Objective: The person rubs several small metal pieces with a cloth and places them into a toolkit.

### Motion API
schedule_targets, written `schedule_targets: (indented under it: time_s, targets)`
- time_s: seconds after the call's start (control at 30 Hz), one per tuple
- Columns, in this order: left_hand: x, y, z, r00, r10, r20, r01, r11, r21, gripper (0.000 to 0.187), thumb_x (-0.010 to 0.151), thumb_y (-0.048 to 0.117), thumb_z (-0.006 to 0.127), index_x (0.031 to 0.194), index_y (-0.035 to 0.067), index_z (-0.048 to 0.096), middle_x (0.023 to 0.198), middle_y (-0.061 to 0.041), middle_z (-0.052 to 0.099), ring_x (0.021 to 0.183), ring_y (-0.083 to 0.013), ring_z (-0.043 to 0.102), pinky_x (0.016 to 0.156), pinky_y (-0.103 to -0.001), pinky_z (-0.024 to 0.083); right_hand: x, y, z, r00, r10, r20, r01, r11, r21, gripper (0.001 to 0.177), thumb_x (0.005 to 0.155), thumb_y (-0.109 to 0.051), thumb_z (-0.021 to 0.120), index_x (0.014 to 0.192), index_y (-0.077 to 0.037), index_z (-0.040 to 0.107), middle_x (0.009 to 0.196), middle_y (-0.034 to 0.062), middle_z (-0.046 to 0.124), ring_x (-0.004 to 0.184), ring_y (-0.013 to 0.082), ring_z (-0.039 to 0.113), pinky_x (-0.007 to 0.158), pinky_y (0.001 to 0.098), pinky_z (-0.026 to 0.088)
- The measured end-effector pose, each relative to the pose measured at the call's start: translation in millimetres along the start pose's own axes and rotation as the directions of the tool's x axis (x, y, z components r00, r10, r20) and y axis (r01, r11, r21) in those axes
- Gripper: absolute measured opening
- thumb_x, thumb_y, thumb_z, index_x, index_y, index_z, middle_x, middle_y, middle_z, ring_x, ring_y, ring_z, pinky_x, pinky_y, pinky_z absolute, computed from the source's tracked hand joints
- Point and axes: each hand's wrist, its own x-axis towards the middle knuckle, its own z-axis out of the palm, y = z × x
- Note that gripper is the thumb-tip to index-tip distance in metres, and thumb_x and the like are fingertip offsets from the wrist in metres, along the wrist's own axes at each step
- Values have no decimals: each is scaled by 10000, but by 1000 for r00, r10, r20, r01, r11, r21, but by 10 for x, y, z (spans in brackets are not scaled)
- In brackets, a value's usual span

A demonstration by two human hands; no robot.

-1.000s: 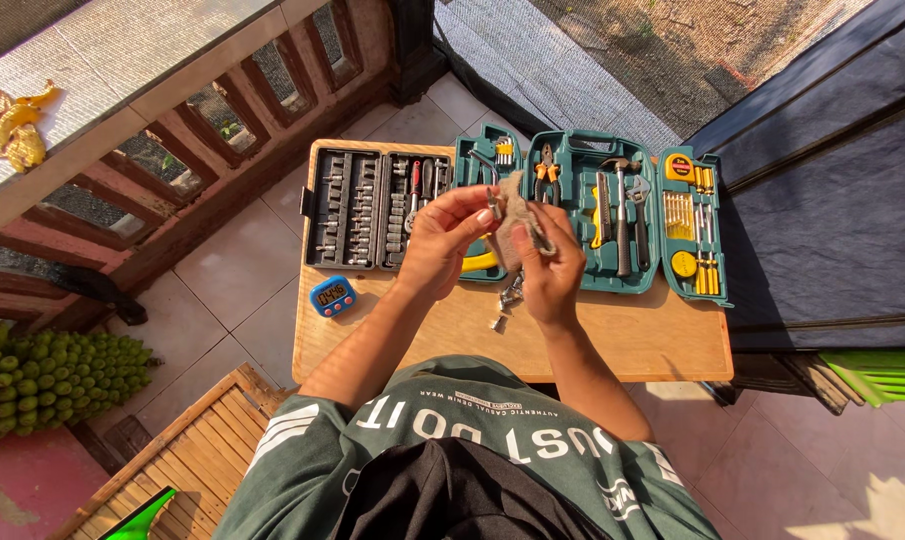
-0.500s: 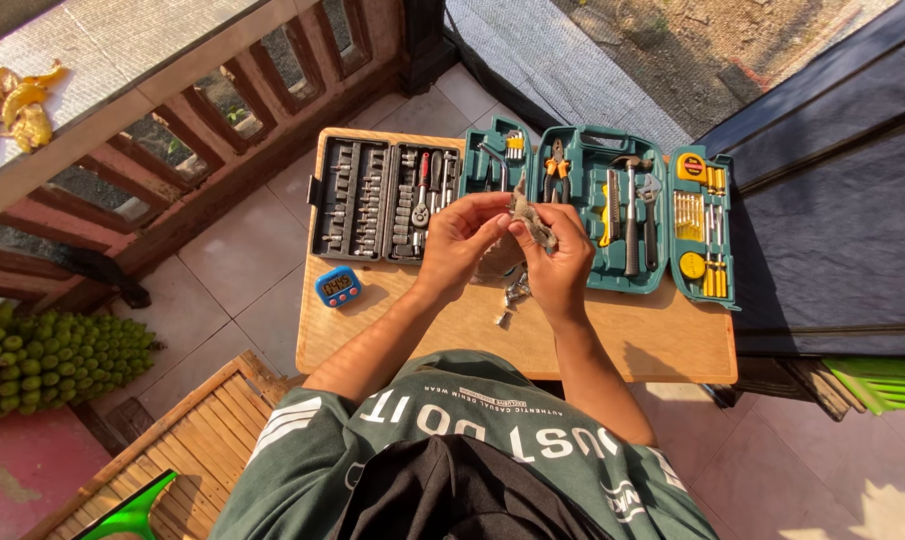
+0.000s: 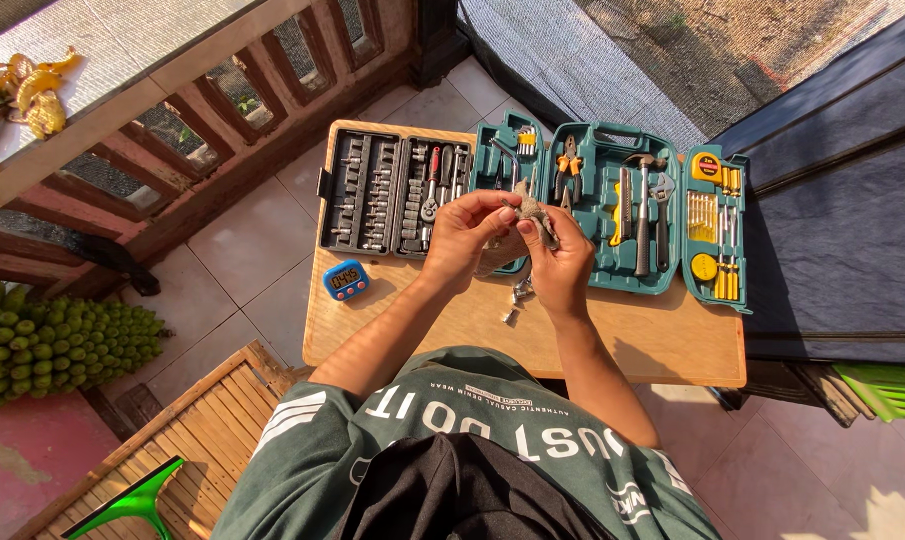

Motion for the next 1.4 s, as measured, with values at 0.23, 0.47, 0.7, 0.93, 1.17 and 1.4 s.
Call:
schedule_targets:
  time_s: [0.23, 0.47, 0.7, 0.93, 1.17, 1.4]
  targets:
    - [0, 23, -19, 997, -60, 39, 66, 983, -169, 178, 989, 37, 695, 1161, -11, 688, 1031, -61, 721, 903, -104, 661, 842, -253, 561, -8, 158, 21, 996, 85, -28, -80, 986, 145, 188, 1005, -125, 754, 1133, 9, 726, 983, 43, 724, 884, 63, 619, 806, 221, 520]
    - [-28, 85, 19, 997, -27, 74, 37, 988, -150, 197, 1014, 39, 695, 1201, -20, 688, 1033, -61, 709, 909, -100, 640, 849, -247, 553, 40, 123, -27, 999, -24, 35, 21, 995, 97, 174, 1017, -109, 733, 1126, 22, 699, 1015, 28, 706, 905, 81, 635, 811, 225, 522]
    - [-1, 131, 7, 999, 18, 36, -20, 998, 57, 229, 1001, 57, 676, 1216, -22, 683, 1021, -49, 730, 900, -73, 652, 833, -231, 557, 60, -72, -24, 989, -129, 74, 129, 992, -1, 213, 939, -56, 792, 1123, 5, 705, 1076, 83, 697, 960, 132, 680, 840, 257, 550]
    - [178, -132, -354, 1000, -7, -20, 4, 993, -118, 200, 992, 45, 695, 1176, -31, 675, 961, -62, 715, 834, -104, 647, 812, -251, 567, 81, 121, -56, 981, -190, 46, 194, 970, -147, 175, 921, 5, 810, 1074, -6, 726, 1080, 91, 712, 997, 184, 709, 870, 291, 560]
    - [890, -320, -2013, 922, 101, -374, -65, 992, 108, 172, 907, -26, 701, 1072, 3, 663, 909, -86, 729, 777, -139, 698, 688, -263, 585, 125, 474, -428, 990, -54, -127, 53, 999, -14, 194, 979, -15, 818, 1128, 36, 705, 1089, 53, 664, 971, 122, 624, 874, 261, 518]
    - [1220, -539, -2944, 790, 179, -586, 294, 729, 619, 164, 789, -30, 764, 935, 33, 727, 861, -59, 760, 764, -132, 712, 681, -265, 583, 96, 444, -542, 992, -1, -122, 4, 1000, 24, 186, 998, -3, 804, 1137, 44, 690, 1107, 31, 656, 958, 87, 607, 857, 230, 514]
